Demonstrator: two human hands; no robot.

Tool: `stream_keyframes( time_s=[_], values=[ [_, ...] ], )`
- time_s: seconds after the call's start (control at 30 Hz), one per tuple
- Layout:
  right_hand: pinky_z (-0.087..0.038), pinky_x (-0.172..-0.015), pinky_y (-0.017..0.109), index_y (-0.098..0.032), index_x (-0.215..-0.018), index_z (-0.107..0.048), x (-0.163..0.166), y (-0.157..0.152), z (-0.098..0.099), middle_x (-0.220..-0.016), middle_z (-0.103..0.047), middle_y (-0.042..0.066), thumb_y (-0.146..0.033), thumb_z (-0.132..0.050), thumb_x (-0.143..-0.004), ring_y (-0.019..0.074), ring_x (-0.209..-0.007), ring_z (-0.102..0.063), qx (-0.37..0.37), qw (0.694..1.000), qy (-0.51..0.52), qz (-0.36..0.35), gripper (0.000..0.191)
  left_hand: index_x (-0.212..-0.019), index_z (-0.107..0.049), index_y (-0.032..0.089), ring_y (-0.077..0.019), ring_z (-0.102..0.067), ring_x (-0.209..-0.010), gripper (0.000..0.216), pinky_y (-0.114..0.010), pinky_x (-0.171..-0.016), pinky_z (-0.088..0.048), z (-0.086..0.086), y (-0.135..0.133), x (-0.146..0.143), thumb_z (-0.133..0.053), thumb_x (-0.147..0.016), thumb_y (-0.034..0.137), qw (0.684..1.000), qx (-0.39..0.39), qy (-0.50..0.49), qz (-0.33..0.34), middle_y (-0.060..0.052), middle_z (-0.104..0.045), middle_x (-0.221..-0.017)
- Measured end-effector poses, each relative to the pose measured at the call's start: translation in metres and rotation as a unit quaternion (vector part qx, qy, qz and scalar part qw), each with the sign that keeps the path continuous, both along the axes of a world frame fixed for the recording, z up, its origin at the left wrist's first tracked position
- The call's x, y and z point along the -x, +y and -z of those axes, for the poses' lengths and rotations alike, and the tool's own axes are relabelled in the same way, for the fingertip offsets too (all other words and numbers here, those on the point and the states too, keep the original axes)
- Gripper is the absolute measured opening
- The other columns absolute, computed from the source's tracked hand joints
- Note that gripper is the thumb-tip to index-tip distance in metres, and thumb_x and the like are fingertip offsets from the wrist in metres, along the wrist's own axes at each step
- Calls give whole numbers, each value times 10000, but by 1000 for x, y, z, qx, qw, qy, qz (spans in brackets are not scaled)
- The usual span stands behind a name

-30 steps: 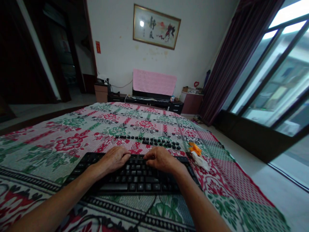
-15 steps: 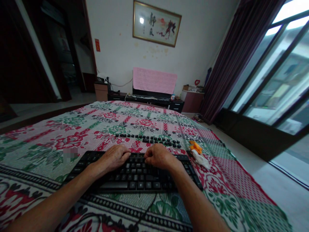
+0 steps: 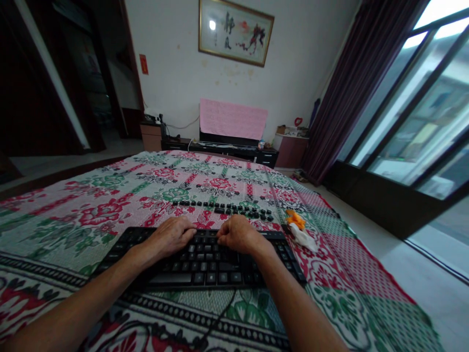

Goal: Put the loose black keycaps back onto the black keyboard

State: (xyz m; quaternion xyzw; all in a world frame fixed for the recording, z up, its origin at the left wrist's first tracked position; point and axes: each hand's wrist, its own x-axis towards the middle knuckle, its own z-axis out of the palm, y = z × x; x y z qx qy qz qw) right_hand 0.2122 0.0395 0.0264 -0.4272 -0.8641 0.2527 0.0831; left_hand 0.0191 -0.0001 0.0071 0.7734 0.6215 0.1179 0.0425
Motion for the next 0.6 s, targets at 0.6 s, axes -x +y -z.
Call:
stream_keyframes(
  time_s=[0.6],
  values=[
    [-369, -507, 189, -148, -829, -603, -19, 15, 4, -656, -574, 13, -343, -432, -720, 86, -556, -484, 103, 984, 141, 23, 281, -714, -619, 194, -138, -513, -702, 346, -239, -647, -336, 3, 2, 2, -306, -774, 329, 1000, -4, 0, 14, -36, -591, -731]
  ],
)
